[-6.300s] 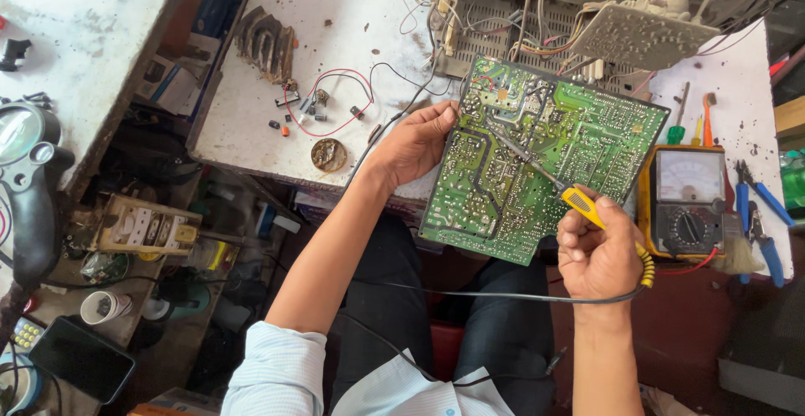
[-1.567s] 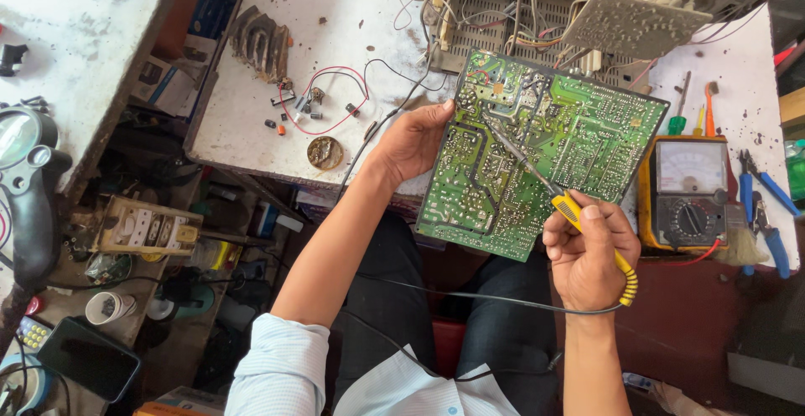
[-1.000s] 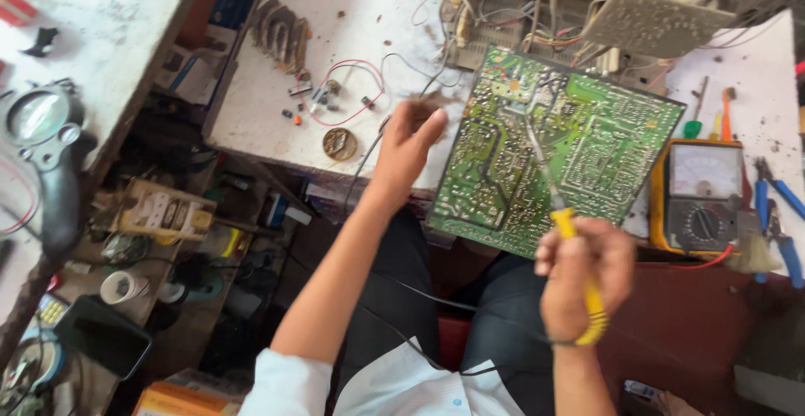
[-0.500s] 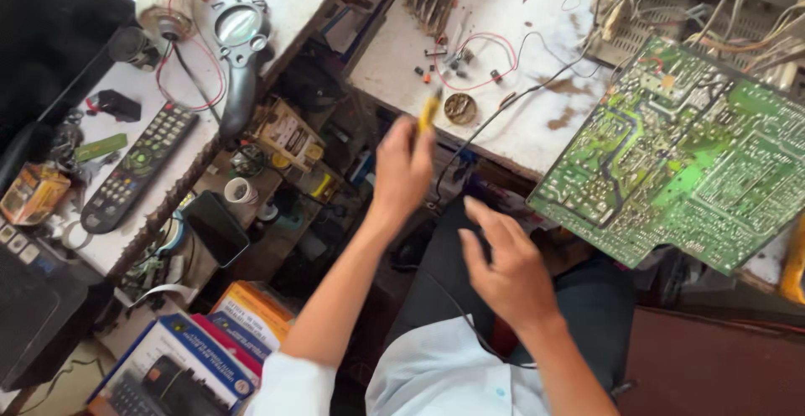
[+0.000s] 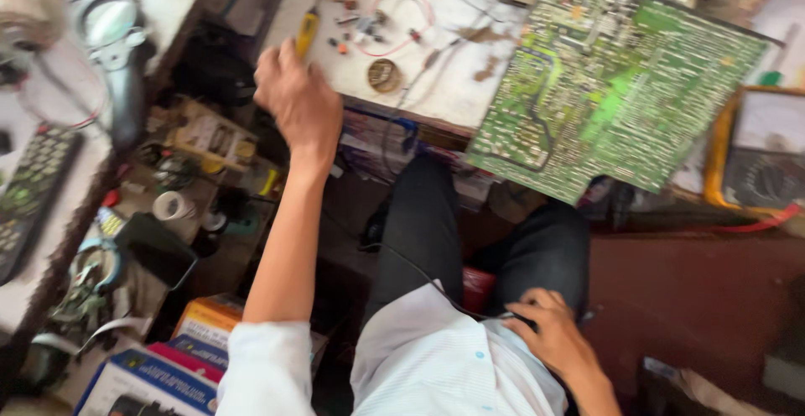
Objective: The person uses a multimeter to test points on a green circuit board and then uses a soldering iron to apply solder to various joints. The person alternates between testing and soldering while holding the board steady.
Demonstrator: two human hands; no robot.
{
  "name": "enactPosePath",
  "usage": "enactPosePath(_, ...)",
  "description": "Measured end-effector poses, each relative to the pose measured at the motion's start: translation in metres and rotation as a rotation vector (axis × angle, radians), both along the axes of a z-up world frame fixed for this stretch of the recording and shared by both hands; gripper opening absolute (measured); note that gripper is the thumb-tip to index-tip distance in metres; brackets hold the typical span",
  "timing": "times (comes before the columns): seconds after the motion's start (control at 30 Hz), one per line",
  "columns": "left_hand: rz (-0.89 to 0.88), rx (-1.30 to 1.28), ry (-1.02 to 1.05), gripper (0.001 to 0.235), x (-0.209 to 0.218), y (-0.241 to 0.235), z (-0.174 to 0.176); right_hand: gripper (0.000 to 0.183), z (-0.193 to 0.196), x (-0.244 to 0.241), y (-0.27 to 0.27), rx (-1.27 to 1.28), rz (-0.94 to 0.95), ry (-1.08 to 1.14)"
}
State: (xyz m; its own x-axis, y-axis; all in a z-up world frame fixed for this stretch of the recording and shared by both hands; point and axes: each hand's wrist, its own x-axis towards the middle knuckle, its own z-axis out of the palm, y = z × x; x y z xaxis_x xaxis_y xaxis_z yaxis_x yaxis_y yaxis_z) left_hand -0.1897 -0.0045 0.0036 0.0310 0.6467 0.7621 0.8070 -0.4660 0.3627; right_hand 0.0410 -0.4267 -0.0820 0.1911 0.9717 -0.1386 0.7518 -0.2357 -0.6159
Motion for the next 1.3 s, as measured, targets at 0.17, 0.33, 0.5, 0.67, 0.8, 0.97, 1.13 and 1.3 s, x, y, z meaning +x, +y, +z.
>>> enactPosePath(0.17,-0.787,-0.194,0.01,0.019,0.01,-0.139,-0.012,0.01,0.016,-0.014,0.021,-0.016,-0.042,-0.09)
enactPosePath(0.33,-1.273,-0.864,0.11,0.049,0.028,-0.23,-0.025,0.015,0.043,-0.015,0.033,0.059,0.024,-0.083)
enactPosePath(0.5,-1.308,-0.827,0.056,0.034,0.022,-0.226,-0.014,0.018,0.064,0.003,0.036,-0.002,0.093,-0.069)
enactPosePath(0.67,-1.116,-1.051,0.214,0.023,-0.015,-0.181,-0.002,0.017,0.085,0.025,0.03,0.077,0.178,-0.065)
enactPosePath(0.8,-1.065,-1.14,0.253,0.022,-0.025,-0.172,0.009,0.039,0.091,-0.012,0.064,0.007,0.095,0.133)
enactPosePath(0.97,-1.086,-1.336,-0.053,0.034,-0.028,-0.184,-0.014,0.059,0.105,-0.073,0.136,0.308,0.262,0.187)
enactPosePath(1.13,-0.609,-0.956,-0.554,0.023,-0.075,-0.134,-0.08,0.061,0.125,-0.071,0.156,0.351,0.062,0.126)
enactPosePath(1.3,-0.141,-0.668,-1.27,0.019,-0.107,-0.041,-0.142,0.022,0.096,-0.039,0.122,0.274,0.066,0.012)
